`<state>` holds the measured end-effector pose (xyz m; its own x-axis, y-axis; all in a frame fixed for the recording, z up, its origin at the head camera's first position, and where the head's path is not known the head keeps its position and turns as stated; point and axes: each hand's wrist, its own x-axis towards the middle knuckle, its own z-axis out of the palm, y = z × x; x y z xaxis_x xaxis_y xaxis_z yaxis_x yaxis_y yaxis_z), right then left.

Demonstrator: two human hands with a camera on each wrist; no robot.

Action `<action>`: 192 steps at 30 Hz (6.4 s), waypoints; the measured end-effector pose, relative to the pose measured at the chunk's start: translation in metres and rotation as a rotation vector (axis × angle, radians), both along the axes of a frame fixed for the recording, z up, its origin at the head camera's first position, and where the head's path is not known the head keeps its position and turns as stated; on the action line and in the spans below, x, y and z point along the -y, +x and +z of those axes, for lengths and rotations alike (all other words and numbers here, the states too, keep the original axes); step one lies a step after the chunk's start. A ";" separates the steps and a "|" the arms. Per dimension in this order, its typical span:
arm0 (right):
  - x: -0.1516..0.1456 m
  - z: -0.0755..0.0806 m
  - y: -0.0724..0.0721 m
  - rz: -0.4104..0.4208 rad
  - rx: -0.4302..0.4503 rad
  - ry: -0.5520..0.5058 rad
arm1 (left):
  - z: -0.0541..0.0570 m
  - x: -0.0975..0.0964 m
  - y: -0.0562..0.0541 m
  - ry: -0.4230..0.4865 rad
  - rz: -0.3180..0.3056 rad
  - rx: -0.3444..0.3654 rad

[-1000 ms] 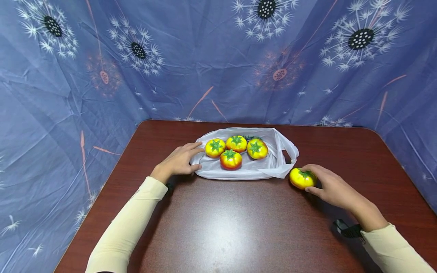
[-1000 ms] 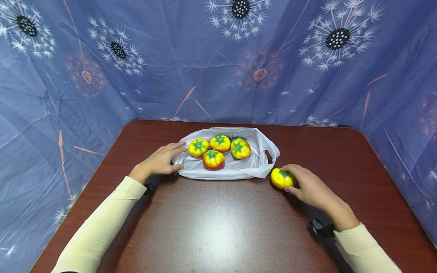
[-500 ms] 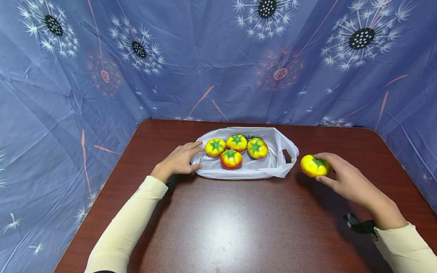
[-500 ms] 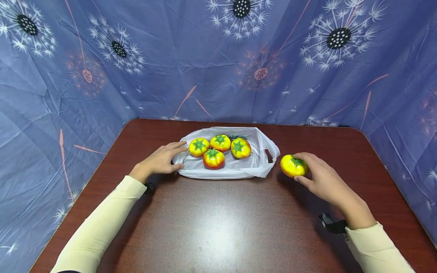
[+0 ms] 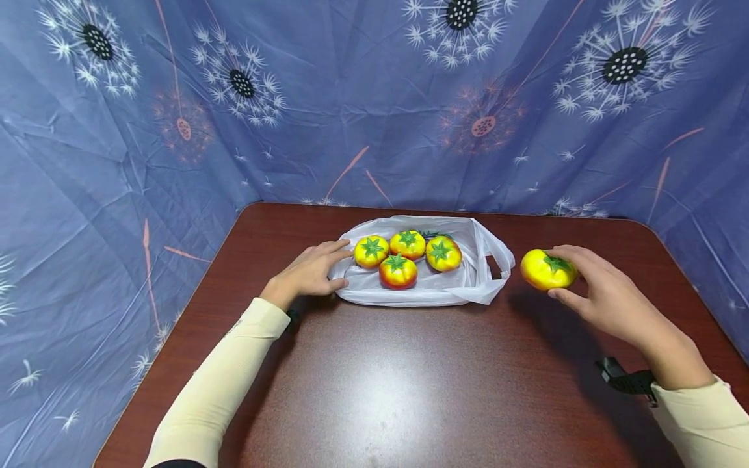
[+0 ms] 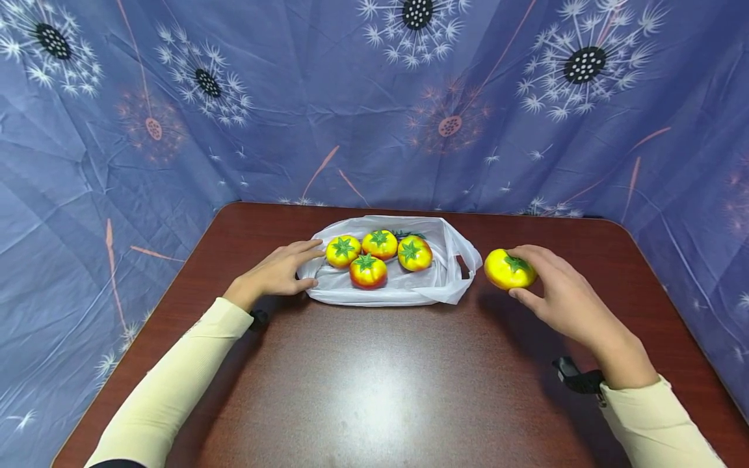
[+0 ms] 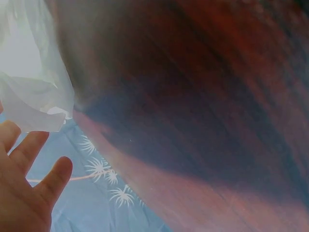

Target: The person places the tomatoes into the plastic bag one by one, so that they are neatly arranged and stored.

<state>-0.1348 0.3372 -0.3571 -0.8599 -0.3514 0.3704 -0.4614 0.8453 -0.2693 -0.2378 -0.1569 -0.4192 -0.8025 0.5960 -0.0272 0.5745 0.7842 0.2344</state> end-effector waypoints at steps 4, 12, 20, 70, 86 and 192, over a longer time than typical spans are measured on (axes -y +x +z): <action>0.005 0.008 -0.001 0.013 -0.018 -0.029 | 0.000 0.000 0.000 -0.001 -0.006 -0.011; 0.017 0.018 -0.004 0.049 -0.022 -0.006 | -0.001 -0.001 0.000 -0.006 -0.005 -0.009; 0.041 0.029 -0.009 0.101 -0.025 0.077 | 0.000 0.001 0.002 -0.009 0.001 -0.009; 0.136 -0.019 -0.047 0.317 0.088 0.177 | -0.002 0.001 0.001 -0.013 0.005 0.012; 0.140 -0.032 -0.053 0.336 0.102 0.170 | -0.004 0.001 0.001 -0.005 -0.003 0.011; 0.071 -0.024 0.021 0.083 -0.204 -0.045 | 0.041 -0.030 0.073 0.023 0.016 -0.375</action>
